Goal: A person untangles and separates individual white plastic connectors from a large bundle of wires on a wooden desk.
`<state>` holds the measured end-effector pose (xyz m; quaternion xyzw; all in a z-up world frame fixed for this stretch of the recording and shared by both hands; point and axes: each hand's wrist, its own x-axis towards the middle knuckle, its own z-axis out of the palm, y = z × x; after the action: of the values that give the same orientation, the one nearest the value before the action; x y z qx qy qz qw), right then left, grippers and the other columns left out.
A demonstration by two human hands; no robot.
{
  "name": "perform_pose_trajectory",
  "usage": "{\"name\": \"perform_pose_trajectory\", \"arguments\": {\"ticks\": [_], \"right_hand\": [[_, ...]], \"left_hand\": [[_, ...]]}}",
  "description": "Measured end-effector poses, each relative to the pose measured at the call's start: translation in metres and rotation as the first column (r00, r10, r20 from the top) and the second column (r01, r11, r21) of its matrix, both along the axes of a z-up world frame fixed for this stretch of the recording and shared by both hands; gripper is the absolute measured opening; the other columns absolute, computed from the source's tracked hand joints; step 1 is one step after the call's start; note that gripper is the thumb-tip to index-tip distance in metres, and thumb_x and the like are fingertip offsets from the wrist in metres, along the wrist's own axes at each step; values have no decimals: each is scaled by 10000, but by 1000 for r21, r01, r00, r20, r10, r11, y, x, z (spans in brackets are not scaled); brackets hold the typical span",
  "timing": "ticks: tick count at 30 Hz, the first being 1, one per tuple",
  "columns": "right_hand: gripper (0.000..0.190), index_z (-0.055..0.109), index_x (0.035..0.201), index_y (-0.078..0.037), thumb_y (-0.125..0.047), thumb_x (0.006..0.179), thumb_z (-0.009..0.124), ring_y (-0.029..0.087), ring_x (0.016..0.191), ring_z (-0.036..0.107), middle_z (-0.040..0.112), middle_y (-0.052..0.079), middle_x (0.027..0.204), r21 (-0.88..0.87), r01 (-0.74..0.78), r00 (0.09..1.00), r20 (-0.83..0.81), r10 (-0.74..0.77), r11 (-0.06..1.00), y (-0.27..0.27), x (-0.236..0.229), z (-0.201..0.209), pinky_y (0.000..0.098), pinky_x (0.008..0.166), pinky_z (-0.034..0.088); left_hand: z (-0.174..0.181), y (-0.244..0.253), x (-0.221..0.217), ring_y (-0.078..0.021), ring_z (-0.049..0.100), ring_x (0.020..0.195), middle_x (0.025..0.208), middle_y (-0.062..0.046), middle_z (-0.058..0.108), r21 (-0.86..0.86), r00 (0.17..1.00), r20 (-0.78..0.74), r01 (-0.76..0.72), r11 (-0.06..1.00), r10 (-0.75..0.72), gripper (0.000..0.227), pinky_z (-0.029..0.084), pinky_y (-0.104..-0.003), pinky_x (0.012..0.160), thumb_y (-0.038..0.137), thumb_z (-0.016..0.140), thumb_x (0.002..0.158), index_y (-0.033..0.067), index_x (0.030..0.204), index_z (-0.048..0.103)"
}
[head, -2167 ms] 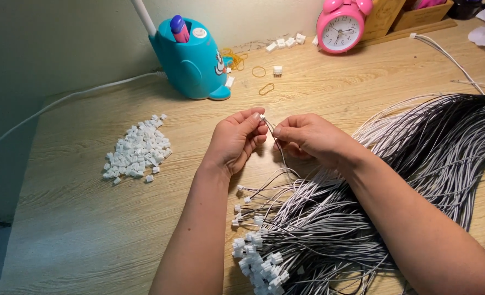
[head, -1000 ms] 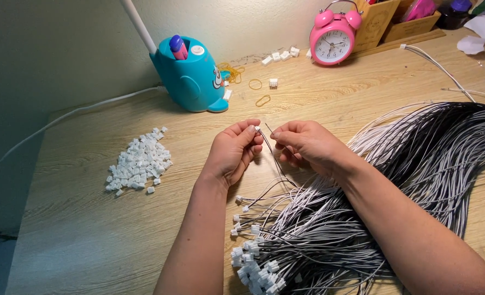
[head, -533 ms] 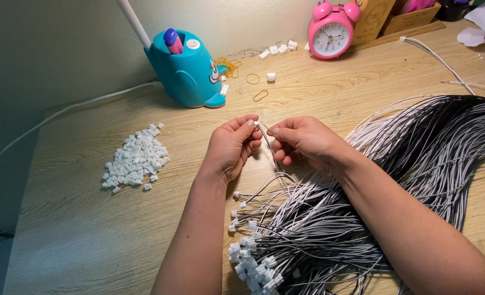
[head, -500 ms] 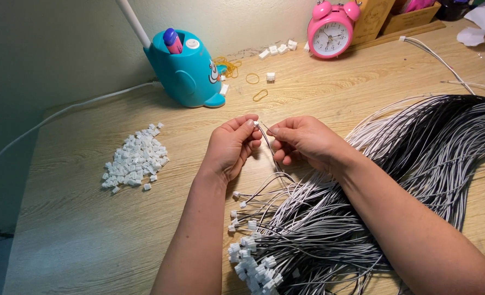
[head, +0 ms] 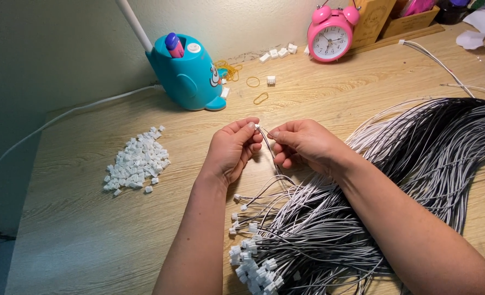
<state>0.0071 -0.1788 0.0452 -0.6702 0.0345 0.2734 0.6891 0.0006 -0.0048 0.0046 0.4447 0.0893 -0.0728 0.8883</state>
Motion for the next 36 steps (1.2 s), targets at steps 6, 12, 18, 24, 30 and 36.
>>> {"name": "perform_pose_trajectory", "arguments": {"ticks": [6, 12, 18, 24, 30, 36], "right_hand": [[226, 599, 1062, 6, -155, 904, 611, 202, 573, 685, 614, 102, 717, 2, -6, 1000, 10, 6, 1000, -1, 0, 1, 286, 455, 584], [225, 608, 1072, -4, -155, 905, 608, 194, 568, 684, 615, 90, 708, 25, -17, 1000, 6, 17, 1000, -2, -1, 2, 273, 446, 574], [250, 601, 1100, -13, -133, 882, 629, 195, 559, 685, 624, 97, 700, 52, -9, 1000, 21, 8, 999, -2, -4, 7, 269, 438, 566], [292, 569, 1135, -32, -121, 870, 653, 197, 549, 691, 657, 120, 687, 71, -25, 999, 33, 22, 997, -4, -2, 4, 263, 424, 560], [343, 538, 1164, -38, -151, 875, 682, 196, 559, 696, 686, 139, 720, 99, -44, 997, 61, 38, 994, -6, 0, 2, 263, 425, 564], [348, 522, 1171, -44, -166, 883, 674, 183, 575, 694, 702, 151, 773, 104, -49, 997, 65, 42, 993, -6, 1, -2, 250, 430, 562]], "left_hand": [[-1, 1, 1, -182, 714, 650, 809, -157, 674, -2, 1000, -16, -4, 1000, 4, 236, 645, -262, 564, 64, 597, 942, -71, 1136, 601], [-1, 2, 1, -178, 715, 660, 822, -160, 679, -3, 1000, -29, 11, 1000, -11, 236, 642, -256, 565, 74, 594, 944, -65, 1134, 603], [-2, 7, 3, -167, 713, 657, 827, -154, 688, -21, 997, -53, 47, 999, -48, 236, 636, -251, 566, 95, 601, 942, -47, 1131, 613], [-1, 8, 3, -166, 716, 651, 825, -155, 692, -34, 997, -47, 55, 998, -57, 231, 629, -248, 564, 79, 589, 942, -57, 1128, 610], [-3, 9, 4, -170, 719, 658, 826, -155, 695, -47, 997, -49, 57, 997, -59, 233, 631, -254, 572, 79, 593, 940, -56, 1129, 607], [-1, 7, 2, -179, 719, 659, 821, -157, 689, -51, 998, -48, 47, 998, -50, 226, 633, -261, 572, 67, 589, 936, -55, 1126, 606]]}}
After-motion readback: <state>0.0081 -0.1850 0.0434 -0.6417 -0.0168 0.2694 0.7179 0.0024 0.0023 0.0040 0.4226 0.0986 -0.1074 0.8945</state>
